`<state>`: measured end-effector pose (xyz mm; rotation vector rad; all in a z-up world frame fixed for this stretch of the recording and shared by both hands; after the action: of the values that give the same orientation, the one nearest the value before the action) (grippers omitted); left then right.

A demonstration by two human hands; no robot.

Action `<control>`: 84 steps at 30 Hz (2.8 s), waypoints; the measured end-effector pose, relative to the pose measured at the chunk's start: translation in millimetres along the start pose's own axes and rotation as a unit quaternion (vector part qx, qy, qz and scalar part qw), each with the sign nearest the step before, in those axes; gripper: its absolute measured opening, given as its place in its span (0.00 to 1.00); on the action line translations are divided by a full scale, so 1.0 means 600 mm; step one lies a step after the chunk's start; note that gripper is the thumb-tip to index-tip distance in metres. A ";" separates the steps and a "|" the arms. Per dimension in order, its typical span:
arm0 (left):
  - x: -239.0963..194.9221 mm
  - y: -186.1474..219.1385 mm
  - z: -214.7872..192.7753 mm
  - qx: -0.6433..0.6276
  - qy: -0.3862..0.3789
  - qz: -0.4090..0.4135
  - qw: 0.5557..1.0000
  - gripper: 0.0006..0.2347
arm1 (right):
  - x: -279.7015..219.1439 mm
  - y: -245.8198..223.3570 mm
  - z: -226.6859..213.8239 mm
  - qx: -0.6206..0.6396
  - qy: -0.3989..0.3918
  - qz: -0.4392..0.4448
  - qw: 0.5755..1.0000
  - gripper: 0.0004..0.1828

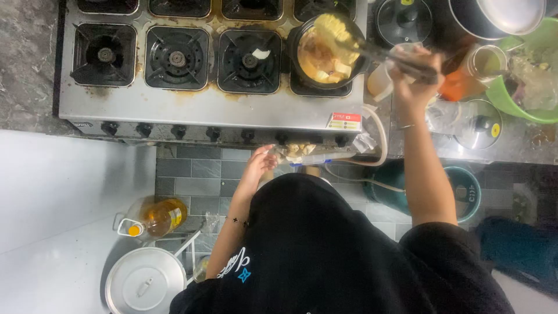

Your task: Cooking noodles and various ingredients in a small pot on a gas stove in a commercial kitchen.

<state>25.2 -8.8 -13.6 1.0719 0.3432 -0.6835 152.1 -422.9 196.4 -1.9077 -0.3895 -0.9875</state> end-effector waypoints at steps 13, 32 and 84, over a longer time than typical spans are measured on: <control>-0.004 0.035 0.022 0.017 0.007 -0.018 1.000 0.17 | 0.021 -0.012 0.050 -0.066 -0.086 -0.171 0.979 0.20; 0.007 0.102 0.060 0.030 -0.032 0.014 0.999 0.17 | 0.053 -0.013 0.041 -0.033 -0.114 -0.142 0.983 0.17; -0.001 0.025 -0.042 -0.006 -0.007 -0.014 1.000 0.16 | -0.104 0.025 0.057 0.037 0.163 0.118 0.979 0.14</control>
<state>36.5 18.6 -14.4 1.0523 0.3503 -0.7119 138.3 -394.2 131.0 -1.6439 -0.0074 -1.0847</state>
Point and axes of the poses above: each hand's wrist, its own x-axis towards the middle knuckle, its own z-axis out of the palm, y = z × x, the point moved 3 cm from there along x, towards the middle knuckle, and after that the axes turned 9 degrees about -z, right-handed, at the moved point
